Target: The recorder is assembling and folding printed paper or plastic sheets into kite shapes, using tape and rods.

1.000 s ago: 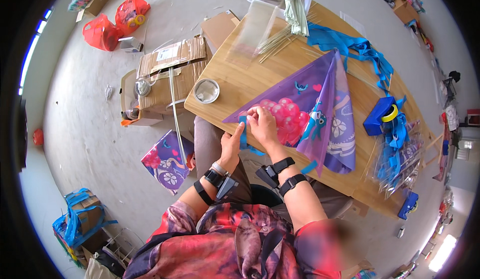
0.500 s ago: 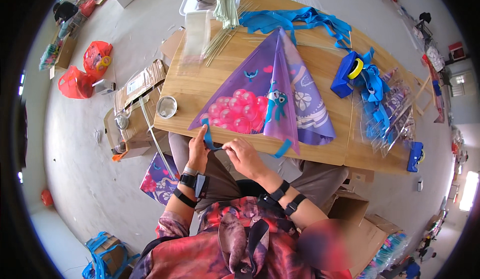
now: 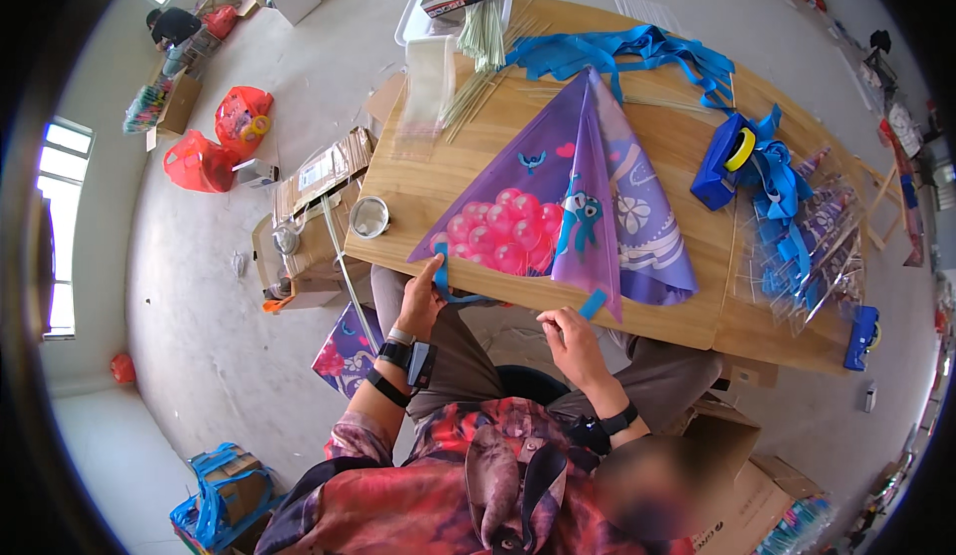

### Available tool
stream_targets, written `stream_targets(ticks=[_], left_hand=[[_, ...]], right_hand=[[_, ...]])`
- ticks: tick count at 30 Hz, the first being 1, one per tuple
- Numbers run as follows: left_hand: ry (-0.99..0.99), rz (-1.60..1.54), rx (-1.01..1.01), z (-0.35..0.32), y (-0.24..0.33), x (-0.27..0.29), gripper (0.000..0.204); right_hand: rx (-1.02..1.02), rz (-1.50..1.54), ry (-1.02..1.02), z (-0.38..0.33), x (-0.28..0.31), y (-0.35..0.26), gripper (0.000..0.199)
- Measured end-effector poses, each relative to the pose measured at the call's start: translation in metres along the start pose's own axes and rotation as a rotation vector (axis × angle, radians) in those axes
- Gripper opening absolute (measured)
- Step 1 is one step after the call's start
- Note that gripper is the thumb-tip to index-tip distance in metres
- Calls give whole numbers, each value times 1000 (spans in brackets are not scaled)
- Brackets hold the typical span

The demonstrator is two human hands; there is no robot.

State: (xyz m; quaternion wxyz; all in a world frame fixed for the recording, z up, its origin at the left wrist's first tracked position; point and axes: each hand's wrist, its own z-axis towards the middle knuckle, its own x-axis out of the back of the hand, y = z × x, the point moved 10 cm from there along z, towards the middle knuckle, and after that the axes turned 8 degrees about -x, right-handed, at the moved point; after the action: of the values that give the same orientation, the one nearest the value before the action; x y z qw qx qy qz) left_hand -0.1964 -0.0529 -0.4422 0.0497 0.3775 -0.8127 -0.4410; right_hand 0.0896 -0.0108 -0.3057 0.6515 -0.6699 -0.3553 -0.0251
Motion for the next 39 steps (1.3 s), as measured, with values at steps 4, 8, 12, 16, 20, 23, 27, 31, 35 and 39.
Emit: stream_targets(ticks=[4, 8, 12, 16, 20, 23, 27, 31, 35, 39], left_hand=[[-2, -22, 0, 1, -2, -1, 38], [9, 5, -20, 0, -3, 4, 36], [-12, -1, -38, -2, -1, 5, 37], [9, -24, -33, 3, -6, 0, 39], [17, -23, -41, 1, -4, 0, 39], [53, -20, -37, -3, -2, -5, 38], [18, -45, -44, 7, -10, 17, 32], [3, -35, -19, 2, -3, 6, 29], [0, -19, 7, 7, -8, 11, 27], [-19, -26, -2, 3, -5, 1, 26]], right_hand=[[-24, 12, 22, -6, 6, 9, 10], [-49, 25, 27, -8, 13, 12, 9], [-69, 5, 46, -2, 36, 9, 10], [-60, -38, 152, 8, 80, 12, 11], [-40, -72, 295, 24, 131, 38, 11], [-135, -41, 446, 33, 187, 80, 15], [-127, 261, 673, 62, 252, 133, 20], [-250, 242, 807, 86, 305, 181, 20], [-439, 391, 842, 107, 326, 200, 16], [-498, 436, 815, 124, 344, 203, 17]])
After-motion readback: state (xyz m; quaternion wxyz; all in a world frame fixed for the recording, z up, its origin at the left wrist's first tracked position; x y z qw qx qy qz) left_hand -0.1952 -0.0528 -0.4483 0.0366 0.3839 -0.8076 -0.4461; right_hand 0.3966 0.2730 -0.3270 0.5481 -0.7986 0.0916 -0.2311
